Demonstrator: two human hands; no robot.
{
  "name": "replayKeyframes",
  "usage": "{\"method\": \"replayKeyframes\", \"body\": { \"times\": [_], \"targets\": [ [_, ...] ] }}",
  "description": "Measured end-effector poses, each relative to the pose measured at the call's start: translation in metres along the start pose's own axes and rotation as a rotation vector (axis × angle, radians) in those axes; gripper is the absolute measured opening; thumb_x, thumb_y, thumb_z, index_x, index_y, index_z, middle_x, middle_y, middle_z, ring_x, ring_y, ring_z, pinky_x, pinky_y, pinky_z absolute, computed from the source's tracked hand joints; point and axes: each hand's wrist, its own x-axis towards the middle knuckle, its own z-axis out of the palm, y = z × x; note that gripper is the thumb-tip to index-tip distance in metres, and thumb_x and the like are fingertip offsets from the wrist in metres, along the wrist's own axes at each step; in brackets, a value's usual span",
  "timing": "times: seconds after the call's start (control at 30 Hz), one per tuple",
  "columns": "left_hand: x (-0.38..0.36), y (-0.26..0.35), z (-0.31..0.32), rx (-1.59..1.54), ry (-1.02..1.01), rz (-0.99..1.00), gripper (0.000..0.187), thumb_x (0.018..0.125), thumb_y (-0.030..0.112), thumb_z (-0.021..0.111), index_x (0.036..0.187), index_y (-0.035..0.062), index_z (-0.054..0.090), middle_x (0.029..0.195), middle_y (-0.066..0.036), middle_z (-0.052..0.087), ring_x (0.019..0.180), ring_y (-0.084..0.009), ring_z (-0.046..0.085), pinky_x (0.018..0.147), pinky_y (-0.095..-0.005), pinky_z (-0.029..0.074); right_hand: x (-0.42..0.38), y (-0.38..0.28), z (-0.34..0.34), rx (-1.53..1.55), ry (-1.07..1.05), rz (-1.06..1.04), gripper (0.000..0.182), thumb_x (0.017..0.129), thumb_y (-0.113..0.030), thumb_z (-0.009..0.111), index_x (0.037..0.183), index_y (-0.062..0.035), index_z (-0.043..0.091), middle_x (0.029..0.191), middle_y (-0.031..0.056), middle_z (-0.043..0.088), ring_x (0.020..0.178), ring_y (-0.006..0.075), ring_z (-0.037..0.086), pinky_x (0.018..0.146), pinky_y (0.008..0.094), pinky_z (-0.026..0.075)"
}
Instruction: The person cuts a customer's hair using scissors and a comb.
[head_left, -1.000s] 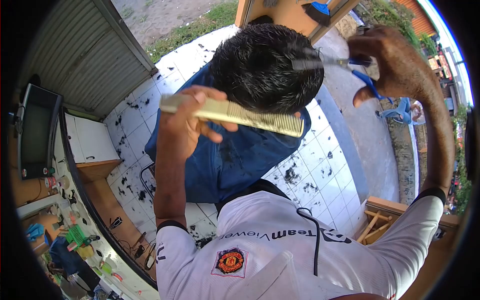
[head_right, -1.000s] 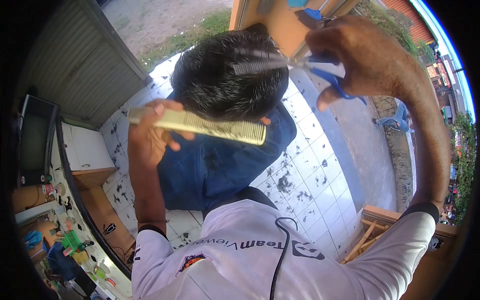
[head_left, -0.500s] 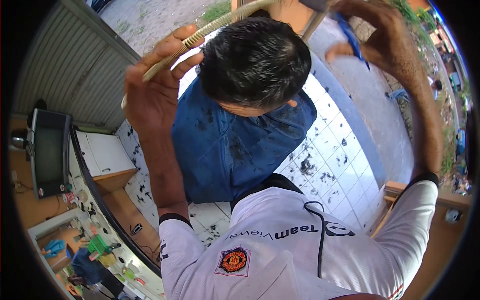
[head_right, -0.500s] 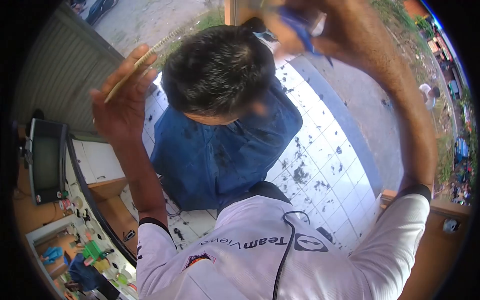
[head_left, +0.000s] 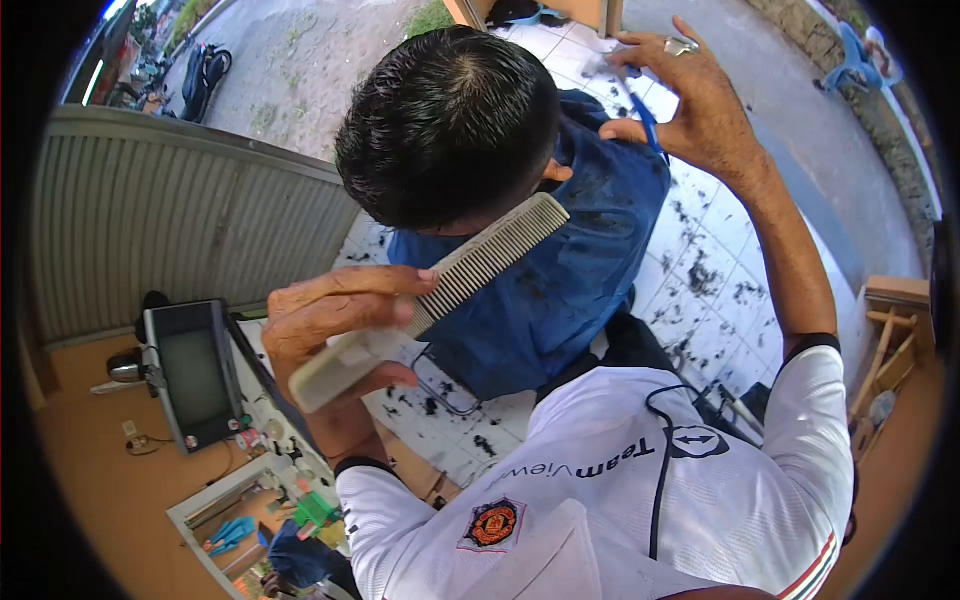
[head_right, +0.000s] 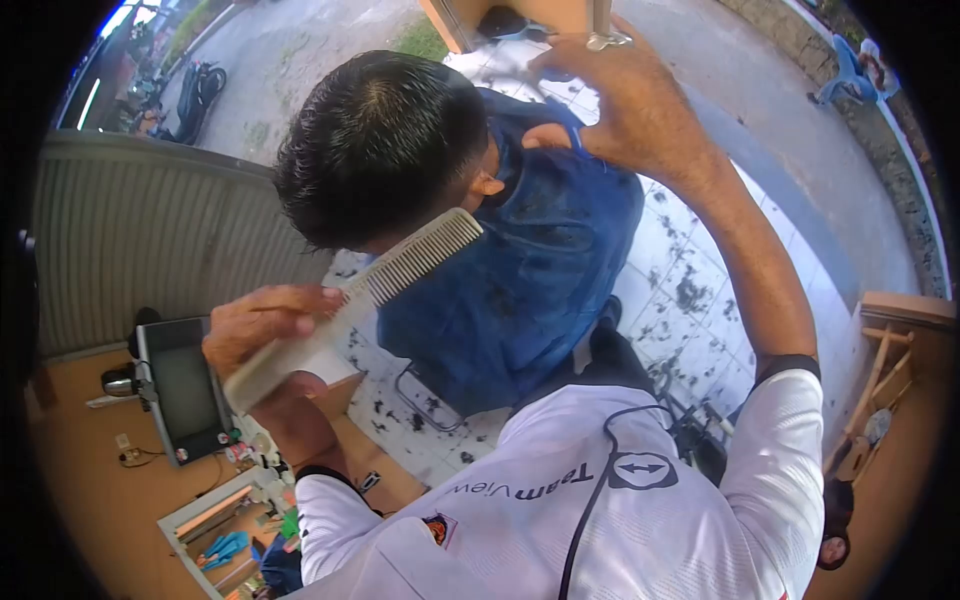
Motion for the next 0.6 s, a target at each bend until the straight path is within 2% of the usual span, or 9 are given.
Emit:
{"method": "replayKeyframes", "body": {
  "times": [0.03, 0.1, 0.13, 0.17, 0.23, 0.37, 0.47, 0.53, 0.6],
  "targets": [
    [-0.003, 0.005, -0.002, 0.015, -0.027, -0.005, 0.033, 0.079, 0.027, 0.079, 0.093, -0.0021, 0.071, 0.094, -0.022, 0.073, 0.09, -0.0327, 0.074, 0.071, -0.0355, 0.061, -0.006, -0.004, 0.005, 0.01, 0.019, 0.022, 0.054, 0.07, -0.055, 0.081, 0.1, -0.0125, 0.069, 0.092, 0.0088, 0.073, 0.095, 0.0271, 0.07, 0.102, 0.045, 0.048],
    [-0.006, 0.013, -0.005, -0.011, 0.082, -0.468, 0.036, 0.087, 0.027, 0.074, 0.106, -0.0045, 0.071, 0.094, -0.021, 0.073, 0.085, -0.0319, 0.074, 0.065, -0.033, 0.062, -0.017, -0.011, 0.013, -0.064, -0.152, -0.005, 0.042, 0.072, -0.047, 0.083, 0.093, -0.0128, 0.068, 0.069, 0.0057, 0.071, 0.076, 0.0187, 0.074, 0.111, 0.0493, 0.042],
    [-0.003, 0.015, -0.008, 0.043, 0.081, -0.587, 0.037, 0.094, 0.021, 0.065, 0.115, -0.0097, 0.065, 0.097, -0.023, 0.072, 0.08, -0.0326, 0.074, 0.058, -0.0308, 0.062, -0.017, -0.016, 0.018, 0.009, -0.09, -0.045, 0.042, 0.073, -0.048, 0.083, 0.09, -0.0125, 0.067, 0.062, 0.0038, 0.067, 0.068, 0.0181, 0.073, 0.108, 0.0493, 0.045],
    [-0.001, 0.015, -0.01, 0.05, 0.075, -0.587, 0.037, 0.094, 0.021, 0.065, 0.115, -0.0097, 0.065, 0.097, -0.023, 0.072, 0.08, -0.0326, 0.074, 0.058, -0.0308, 0.062, -0.02, -0.017, 0.017, 0.029, -0.159, -0.074, 0.044, 0.079, -0.054, 0.074, 0.095, -0.0138, 0.064, 0.079, 0.0096, 0.068, 0.086, 0.0263, 0.071, 0.102, 0.045, 0.048],
    [0.003, 0.013, -0.017, -0.087, 0.28, -0.649, 0.038, 0.096, 0.017, 0.058, 0.118, -0.0141, 0.059, 0.102, -0.028, 0.069, 0.08, -0.0352, 0.074, 0.054, -0.0299, 0.062, -0.017, -0.032, 0.015, 0.013, -0.114, -0.062, 0.046, 0.079, -0.055, 0.073, 0.096, -0.0138, 0.063, 0.08, 0.0085, 0.068, 0.087, 0.0241, 0.072, 0.108, 0.0472, 0.042],
    [0.022, 0.006, -0.01, -0.235, 0.449, -0.393, 0.036, 0.101, 0.016, 0.051, 0.118, -0.0161, 0.055, 0.106, -0.033, 0.064, 0.081, -0.0374, 0.073, 0.053, -0.029, 0.065, -0.016, -0.055, 0.017, -0.066, 0.027, -0.045, 0.049, 0.078, -0.056, 0.074, 0.099, -0.0132, 0.063, 0.083, 0.0056, 0.069, 0.087, 0.0207, 0.072, 0.114, 0.0491, 0.033],
    [0.027, 0.009, -0.007, -0.194, 0.402, -0.383, 0.036, 0.101, 0.015, 0.051, 0.118, -0.0162, 0.055, 0.106, -0.034, 0.064, 0.082, -0.0384, 0.073, 0.053, -0.0293, 0.065, -0.025, -0.057, 0.014, -0.19, 0.009, -0.141, 0.045, 0.079, -0.05, 0.075, 0.103, -0.0132, 0.066, 0.081, 0.0049, 0.071, 0.086, 0.0197, 0.072, 0.112, 0.0481, 0.038],
    [0.026, 0.014, -0.015, -0.101, 0.252, -0.483, 0.036, 0.101, 0.014, 0.052, 0.119, -0.0166, 0.054, 0.106, -0.034, 0.064, 0.082, -0.0384, 0.073, 0.053, -0.029, 0.065, -0.03, -0.053, 0.015, -0.182, 0.022, -0.13, 0.044, 0.079, -0.048, 0.076, 0.103, -0.0132, 0.066, 0.083, 0.0058, 0.072, 0.087, 0.0195, 0.072, 0.111, 0.0483, 0.039],
    [0.029, 0.009, -0.024, -0.135, 0.273, -0.437, 0.036, 0.101, 0.013, 0.051, 0.119, -0.0171, 0.054, 0.105, -0.033, 0.065, 0.082, -0.0378, 0.073, 0.053, -0.0287, 0.065, -0.024, -0.06, 0.001, -0.138, -0.08, -0.068, 0.042, 0.078, -0.045, 0.079, 0.102, -0.0127, 0.068, 0.088, 0.0072, 0.074, 0.089, 0.0197, 0.073, 0.111, 0.0484, 0.039]
  ]
}}
